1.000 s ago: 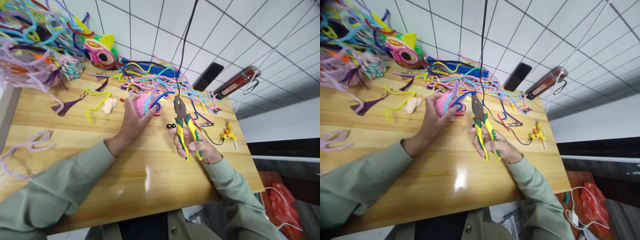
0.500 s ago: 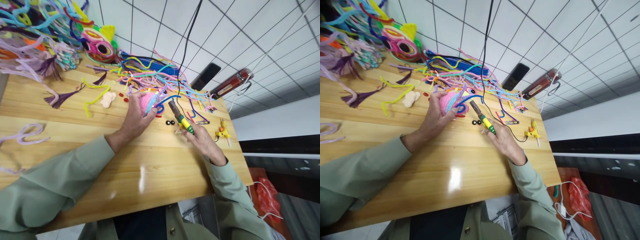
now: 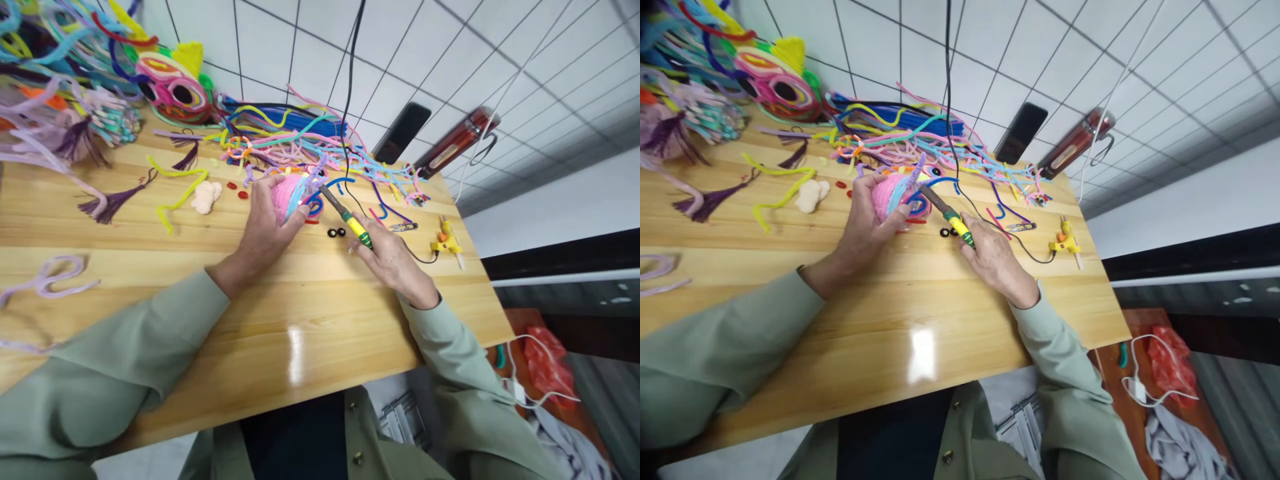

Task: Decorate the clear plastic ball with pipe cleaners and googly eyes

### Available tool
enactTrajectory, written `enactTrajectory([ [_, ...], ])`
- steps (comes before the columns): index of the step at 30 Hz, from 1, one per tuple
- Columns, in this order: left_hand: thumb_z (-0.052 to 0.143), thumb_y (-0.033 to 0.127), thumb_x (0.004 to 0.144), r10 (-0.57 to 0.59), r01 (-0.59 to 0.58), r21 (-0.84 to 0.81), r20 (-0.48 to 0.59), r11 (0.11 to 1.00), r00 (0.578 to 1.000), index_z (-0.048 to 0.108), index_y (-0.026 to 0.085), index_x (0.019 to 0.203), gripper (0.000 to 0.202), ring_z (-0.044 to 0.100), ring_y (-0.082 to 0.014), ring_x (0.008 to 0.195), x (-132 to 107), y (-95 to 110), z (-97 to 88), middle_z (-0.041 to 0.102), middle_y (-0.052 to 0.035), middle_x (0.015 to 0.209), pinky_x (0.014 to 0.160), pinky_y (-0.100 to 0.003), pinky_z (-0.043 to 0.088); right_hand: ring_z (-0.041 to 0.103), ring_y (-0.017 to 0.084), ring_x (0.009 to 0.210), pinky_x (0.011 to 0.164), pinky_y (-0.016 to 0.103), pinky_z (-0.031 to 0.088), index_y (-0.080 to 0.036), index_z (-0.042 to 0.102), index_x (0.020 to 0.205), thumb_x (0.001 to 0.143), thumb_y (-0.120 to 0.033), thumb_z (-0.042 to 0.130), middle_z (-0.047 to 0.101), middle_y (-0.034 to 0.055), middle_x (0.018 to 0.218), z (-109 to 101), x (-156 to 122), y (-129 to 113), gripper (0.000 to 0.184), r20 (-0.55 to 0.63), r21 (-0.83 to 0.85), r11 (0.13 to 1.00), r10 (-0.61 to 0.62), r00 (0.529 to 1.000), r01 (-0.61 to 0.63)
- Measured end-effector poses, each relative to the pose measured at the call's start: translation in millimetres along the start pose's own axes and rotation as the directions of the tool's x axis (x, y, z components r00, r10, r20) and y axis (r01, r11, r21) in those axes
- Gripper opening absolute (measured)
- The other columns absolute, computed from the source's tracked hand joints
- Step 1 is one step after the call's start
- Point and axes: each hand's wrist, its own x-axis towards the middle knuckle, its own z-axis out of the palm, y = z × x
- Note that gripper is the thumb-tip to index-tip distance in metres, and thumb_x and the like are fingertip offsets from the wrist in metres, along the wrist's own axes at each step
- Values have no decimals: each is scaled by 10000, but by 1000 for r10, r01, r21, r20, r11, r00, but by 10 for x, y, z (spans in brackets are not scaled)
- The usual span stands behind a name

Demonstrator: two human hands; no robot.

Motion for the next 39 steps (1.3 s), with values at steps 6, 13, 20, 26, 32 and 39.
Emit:
enactTrajectory([
  [6,765,811,1013,-2,-1,39,84,999,996,508,332,1525,746,588,-388,1555,45,-12,-89,605,-132,1580,1383,-717,456,717,380,1518,1264,593,614,-150,595,1690,1101,-300,563,743,204,1630,100,41,-33,608,-80,-34,996,-86,993,84],
  [13,650,950,1006,43,-53,68,139,996,989,507,334,1529,820,577,-392,1603,102,15,-139,580,-102,1583,1374,-694,479,720,383,1466,1241,609,618,-193,572,1700,1099,-278,571,737,163,1623,106,60,-74,607,-60,-34,995,-98,993,96],
  [20,515,951,1061,41,-69,139,200,988,979,479,382,1583,773,491,-416,1706,91,17,-168,539,-54,1641,1344,-796,452,646,453,1520,1166,630,663,-179,449,1783,1090,-290,580,631,207,1710,208,63,-117,713,-94,-128,991,-58,994,46],
  [26,683,887,1035,61,-72,58,167,996,984,464,335,1574,802,540,-392,1639,48,-50,-147,548,-116,1628,1418,-672,434,602,442,1541,1035,532,708,-163,381,1819,1144,-345,555,600,239,1739,322,61,-230,721,-161,-270,963,-33,986,-11],
  [32,708,827,1048,72,-82,56,165,995,984,442,300,1589,801,544,-389,1597,7,-21,-172,537,-136,1628,1391,-615,427,597,427,1542,976,472,711,-127,347,1841,1129,-270,578,596,265,1738,331,65,-402,762,-113,-357,929,58,992,-95],
  [39,718,806,1050,76,-90,70,177,993,981,454,305,1588,780,560,-381,1552,3,-35,-197,534,-123,1577,1348,-592,454,612,395,1497,921,421,692,-131,387,1825,1095,-217,619,649,246,1684,394,92,-376,771,-122,-360,928,54,991,-95],
])
